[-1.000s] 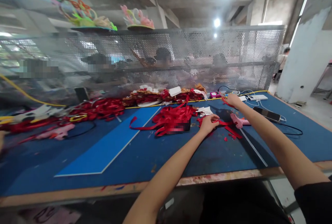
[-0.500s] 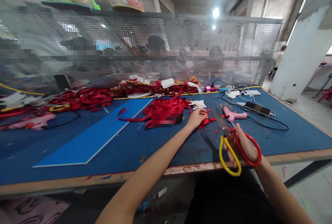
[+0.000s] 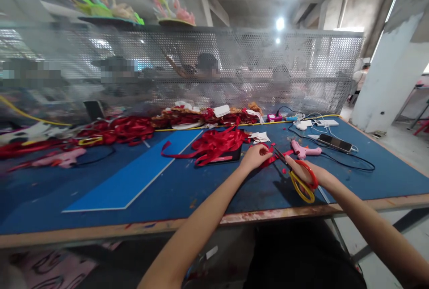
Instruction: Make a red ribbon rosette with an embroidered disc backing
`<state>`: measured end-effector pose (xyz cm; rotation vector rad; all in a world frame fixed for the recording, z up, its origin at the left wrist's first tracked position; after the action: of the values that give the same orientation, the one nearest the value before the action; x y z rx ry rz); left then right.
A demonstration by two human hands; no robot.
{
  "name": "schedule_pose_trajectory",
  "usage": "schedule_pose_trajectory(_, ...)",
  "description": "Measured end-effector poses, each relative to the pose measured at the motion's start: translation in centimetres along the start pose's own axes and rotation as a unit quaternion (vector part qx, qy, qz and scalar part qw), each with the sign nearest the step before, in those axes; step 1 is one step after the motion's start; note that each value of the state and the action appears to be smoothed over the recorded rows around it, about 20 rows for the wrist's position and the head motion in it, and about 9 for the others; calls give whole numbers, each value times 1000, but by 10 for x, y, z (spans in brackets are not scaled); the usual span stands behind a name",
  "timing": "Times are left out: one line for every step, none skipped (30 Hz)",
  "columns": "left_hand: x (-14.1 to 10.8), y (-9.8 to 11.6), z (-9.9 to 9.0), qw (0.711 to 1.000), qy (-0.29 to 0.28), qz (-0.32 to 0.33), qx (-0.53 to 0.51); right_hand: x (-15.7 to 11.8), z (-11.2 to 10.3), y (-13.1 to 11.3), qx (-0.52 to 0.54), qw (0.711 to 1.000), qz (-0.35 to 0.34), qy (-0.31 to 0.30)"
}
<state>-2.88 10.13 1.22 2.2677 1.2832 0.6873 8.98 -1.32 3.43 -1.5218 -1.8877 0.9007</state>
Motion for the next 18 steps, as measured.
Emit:
schedule_pose_trajectory(-2,2,-2,1000,-2,2,14,0,1,7,-17,999,39,-26)
schedule_pose_trajectory(-3,4,-4,1000,-5,4,26,0,3,14,-34,995,77,-51)
schedule_pose_trajectory(-4,6,-5,999,-8,6,36,-1,3,19,-52,990,108,-70)
schedule_pose_trajectory(-4,8,-5,999,-12,9,45,-2,3,22,-67,986,130,-83)
schedule_pose_trajectory(-5,10,-5,998,-18,13,52,-3,3,24,-81,982,146,-92)
schedule_pose_trajectory(-5,12,-4,998,-25,17,58,-4,3,25,-93,978,157,-99)
schedule_pose_trajectory(-6,13,-3,997,-32,22,63,-4,3,26,-105,975,165,-105)
schedule_pose_trajectory(-6,15,0,996,-41,28,68,-3,3,25,-116,973,170,-108)
schedule_pose_trajectory(-6,16,2,996,-49,34,71,-3,4,24,-126,971,172,-111)
schedule_pose_trajectory(-6,17,5,995,-57,39,75,-2,4,22,-136,969,173,-112)
schedule_pose_trajectory(-7,17,7,994,-63,43,79,-1,4,20,-146,968,172,-111)
schedule_pose_trajectory(-7,18,9,993,-68,46,82,0,3,17,-156,967,169,-109)
schedule_pose_trajectory(-7,18,11,993,-71,48,86,1,2,14,-166,967,164,-105)
schedule_pose_trajectory(-7,18,12,992,-73,48,88,1,2,11,-174,967,157,-101)
schedule_pose_trajectory(-7,17,12,992,-74,49,91,1,1,8,-181,967,151,-99)
schedule_pose_trajectory(-7,17,12,992,-73,49,93,1,1,7,-187,966,147,-101)
schedule_pose_trajectory(-7,17,12,992,-73,50,95,0,1,6,-190,965,146,-104)
schedule_pose_trajectory(-6,17,11,992,-71,50,96,-1,2,6,-193,964,146,-108)
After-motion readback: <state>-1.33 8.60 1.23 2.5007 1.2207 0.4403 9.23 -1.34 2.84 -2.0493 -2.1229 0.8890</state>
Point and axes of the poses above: each hand's wrist, its own x-axis towards the middle knuckle, its own z-axis out of the palm, y = z × x, the point moved 10 cm from there along x, towards the middle knuckle, and after that the axes turned 3 degrees about -z, right-handed, at the moved point
